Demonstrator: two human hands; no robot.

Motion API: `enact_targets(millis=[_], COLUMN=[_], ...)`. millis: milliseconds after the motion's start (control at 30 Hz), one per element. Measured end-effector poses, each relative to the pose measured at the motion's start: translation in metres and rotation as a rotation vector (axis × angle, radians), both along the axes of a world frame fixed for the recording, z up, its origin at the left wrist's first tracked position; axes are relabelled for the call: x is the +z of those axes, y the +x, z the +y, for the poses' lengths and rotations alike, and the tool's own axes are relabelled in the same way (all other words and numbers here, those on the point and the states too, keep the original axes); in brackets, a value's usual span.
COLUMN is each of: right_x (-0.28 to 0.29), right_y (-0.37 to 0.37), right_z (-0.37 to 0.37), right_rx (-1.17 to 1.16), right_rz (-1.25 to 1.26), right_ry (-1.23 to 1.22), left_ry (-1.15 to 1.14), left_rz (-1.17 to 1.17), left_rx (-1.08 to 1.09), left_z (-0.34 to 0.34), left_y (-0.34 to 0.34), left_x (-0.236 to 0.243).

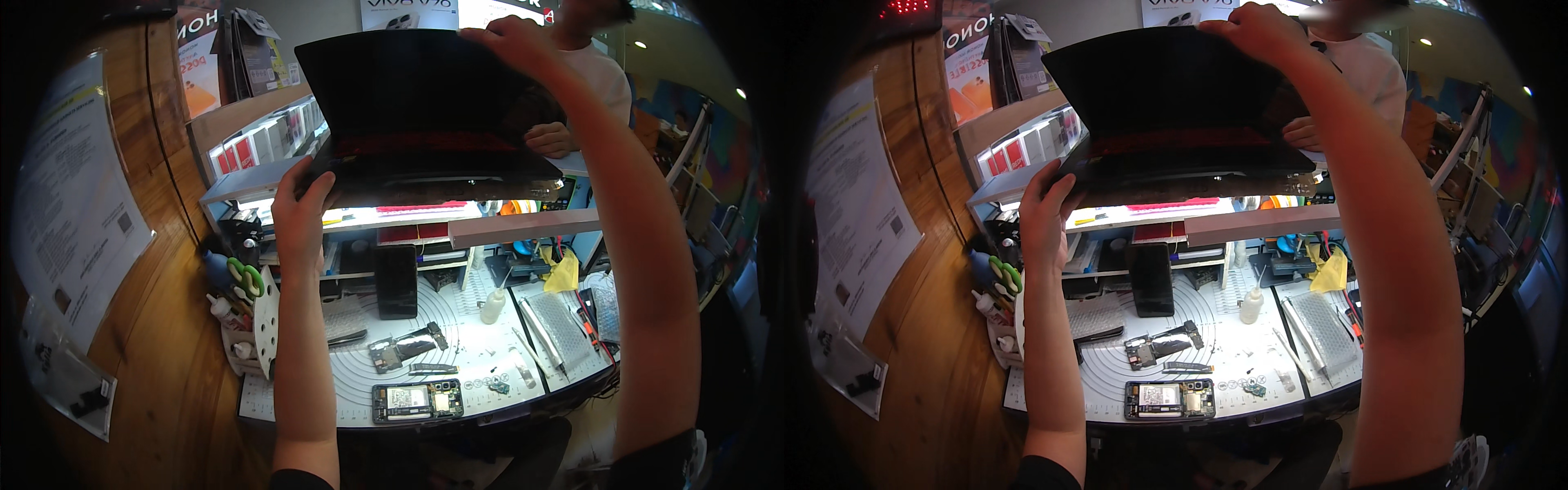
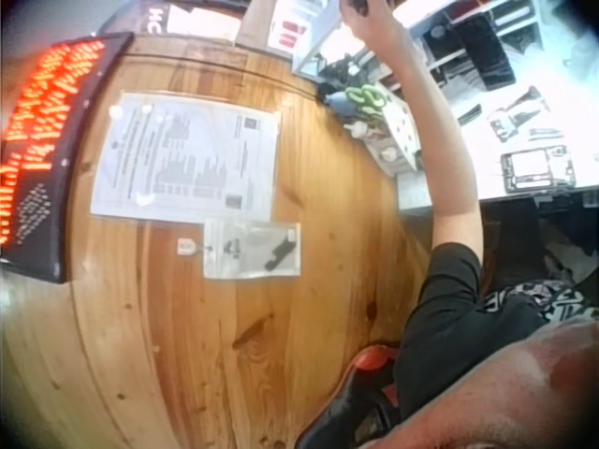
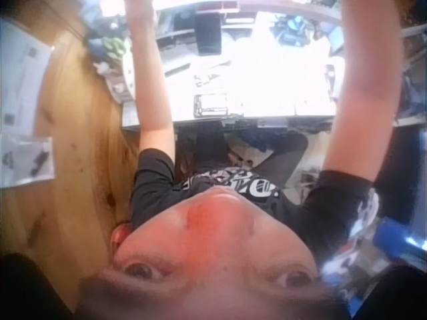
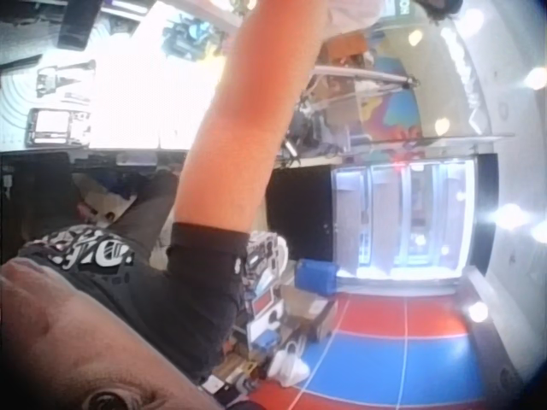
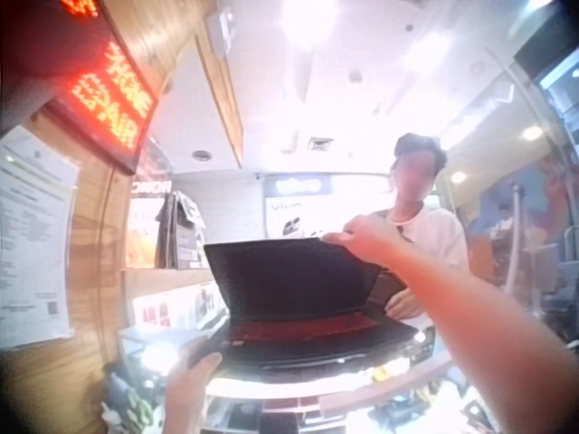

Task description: The person disassembles a smartphone, removes the battery, and interacts with a customer who hands over a laptop. The person then handles the laptop and returns to working on the phone's internal components.

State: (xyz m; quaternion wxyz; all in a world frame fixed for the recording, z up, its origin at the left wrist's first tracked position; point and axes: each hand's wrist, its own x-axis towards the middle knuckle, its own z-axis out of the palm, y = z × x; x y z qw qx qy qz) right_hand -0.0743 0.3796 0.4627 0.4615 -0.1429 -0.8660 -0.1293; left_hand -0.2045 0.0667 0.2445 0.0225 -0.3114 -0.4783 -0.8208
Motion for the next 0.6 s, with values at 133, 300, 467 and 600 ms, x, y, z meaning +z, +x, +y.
enact_targets(millis=[133,300,467,600], right_x=[0.001,-0.007,-0.008,-0.006], right_y=[0.001,0.008,0.011,0.009], right_z=[0.013,-0.024,-0.028,-0.024], right_rx=[0.044,-0.061,-0.038,-0.037], right_rz=[0.044,0.066,0.052,0.051], right_ry=[0.090,0.106,0.081,0.094], left_ry=[0.009,0.037,0.043,0.045], left_rz=[0.015,0.028,0.025,0.045], left_rx=[-0.013,-0.021,-0.029,-0.017], left_z=[0.000,-0.001,-0.001,0.001], left_y=[0.001,-0.004,-0.002,-0.006], left_x=[0.000,-0.006,-0.005,-0.007])
